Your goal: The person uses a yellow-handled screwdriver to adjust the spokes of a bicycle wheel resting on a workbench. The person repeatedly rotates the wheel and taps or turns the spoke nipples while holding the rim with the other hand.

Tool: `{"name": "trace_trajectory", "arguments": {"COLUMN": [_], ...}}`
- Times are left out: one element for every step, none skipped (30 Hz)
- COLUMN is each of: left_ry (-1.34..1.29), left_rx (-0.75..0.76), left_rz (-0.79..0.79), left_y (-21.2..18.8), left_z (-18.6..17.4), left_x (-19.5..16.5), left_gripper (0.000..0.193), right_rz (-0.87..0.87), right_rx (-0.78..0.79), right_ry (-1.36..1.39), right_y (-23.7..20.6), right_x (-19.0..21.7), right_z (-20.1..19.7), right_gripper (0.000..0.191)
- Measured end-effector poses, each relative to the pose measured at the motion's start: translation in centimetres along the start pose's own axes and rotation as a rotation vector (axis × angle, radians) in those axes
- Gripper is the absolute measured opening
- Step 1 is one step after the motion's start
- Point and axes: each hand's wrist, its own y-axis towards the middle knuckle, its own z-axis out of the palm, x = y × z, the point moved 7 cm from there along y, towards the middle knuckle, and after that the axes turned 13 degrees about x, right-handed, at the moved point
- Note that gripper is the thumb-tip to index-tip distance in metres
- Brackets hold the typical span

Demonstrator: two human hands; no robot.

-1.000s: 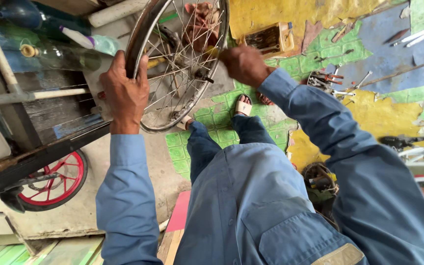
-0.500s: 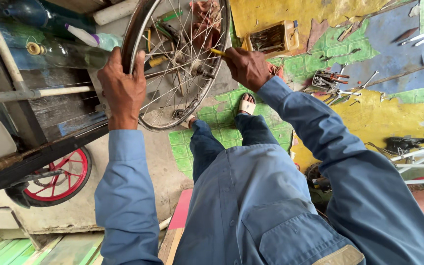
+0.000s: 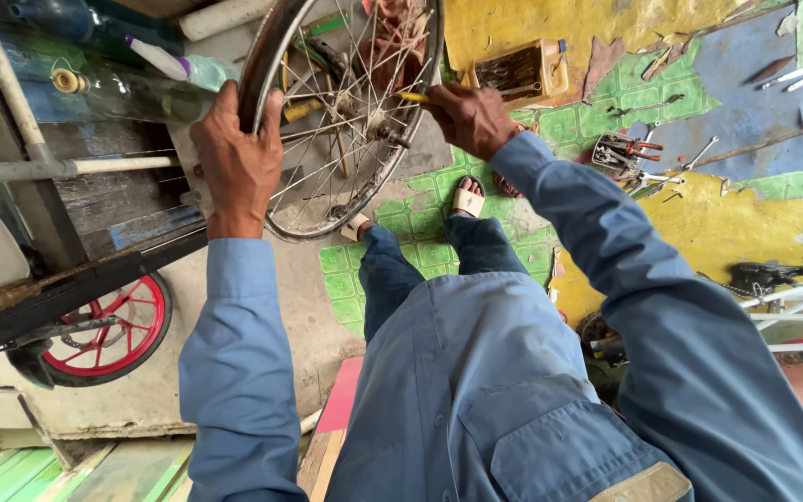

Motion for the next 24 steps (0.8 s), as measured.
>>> {"name": "trace_trajectory", "arguments": {"left_ry": [0.000,-0.002,-0.003,-0.006,-0.008,-0.009,-0.023,-0.039,-0.057,-0.056,-0.055,-0.054,-0.057,-0.060,-0.060,-0.051,-0.041,-0.033,-0.036,-0.040,-0.044,-0.029,-0.015,-0.001], "left_rx": [-0.016,-0.030,-0.044,-0.038,-0.033,-0.027,-0.033,-0.039,-0.047,-0.049,-0.048,-0.046,-0.039,-0.030,-0.024,-0.026,-0.028,-0.028,-0.025,-0.023,-0.020,-0.051,-0.080,-0.108], "left_rz": [0.018,0.034,0.052,0.048,0.042,0.034,0.026,0.020,0.016,0.009,0.000,-0.008,-0.022,-0.037,-0.051,-0.043,-0.036,-0.030,-0.037,-0.047,-0.059,-0.016,0.030,0.078], "left_y": [0.0,-0.1,-0.2,-0.2,-0.4,-0.5,-0.7,-0.8,-0.9,-0.9,-1.0,-1.1,-1.2,-1.4,-1.5,-1.7,-2.0,-2.2,-2.4,-2.5,-2.9,-3.2,-3.5,-3.8], "left_z": [-0.1,-0.2,-0.3,-0.3,-0.3,-0.4,-0.5,-0.5,-0.5,-0.5,-0.4,-0.3,-0.2,0.1,0.2,0.3,0.6,0.9,1.2,1.5,1.8,1.8,1.8,1.7], "left_x": [-0.1,-0.3,-0.4,-0.5,-0.4,-0.4,-0.4,-0.4,-0.5,-0.5,-0.5,-0.6,-0.6,-0.6,-0.6,-0.8,-1.1,-1.4,-1.6,-1.8,-1.9,-2.5,-3.1,-3.6], "left_gripper": [0.032,0.030,0.028,0.029,0.030,0.030,0.031,0.031,0.031,0.031,0.031,0.030,0.029,0.028,0.027,0.028,0.029,0.030,0.029,0.029,0.029,0.027,0.026,0.025], "right_rz": [0.006,0.013,0.019,0.019,0.016,0.013,0.149,0.286,0.424,0.536,0.645,0.751,0.782,0.813,0.838,0.847,0.855,0.866,0.885,0.905,0.926,0.934,0.941,0.947], "right_rx": [0.037,0.076,0.115,0.074,0.034,-0.005,0.050,0.104,0.158,0.218,0.277,0.335,0.299,0.260,0.219,0.212,0.205,0.198,0.212,0.228,0.247,0.277,0.304,0.329], "right_ry": [0.062,0.126,0.189,0.197,0.206,0.217,0.304,0.388,0.468,0.749,1.034,1.321,1.450,1.579,1.709,1.766,1.823,1.881,1.946,2.011,2.076,2.097,2.119,2.140], "right_y": [0.0,-0.1,-0.2,-0.4,-0.7,-1.0,-1.2,-1.5,-1.9,-2.3,-2.6,-2.8,-2.4,-1.9,-1.6,-1.2,-0.9,-0.8,-0.9,-1.1,-1.5,-1.8,-2.3,-2.7], "right_x": [0.0,0.1,0.4,0.7,1.1,1.6,1.3,1.0,0.9,1.0,1.7,2.6,3.1,3.5,3.8,4.0,4.2,4.3,4.5,4.6,4.8,4.9,5.2,5.5], "right_z": [0.5,0.9,1.2,0.8,0.2,-0.6,-0.6,-0.8,-1.0,-0.8,-0.4,0.1,-0.2,-0.4,-0.5,-0.6,-0.4,-0.3,0.0,0.3,0.5,0.5,0.3,0.1], "right_gripper": [0.019,0.019,0.020,0.019,0.018,0.017,0.021,0.027,0.033,0.028,0.026,0.027,0.027,0.026,0.026,0.025,0.025,0.024,0.023,0.021,0.020,0.020,0.020,0.020]}}
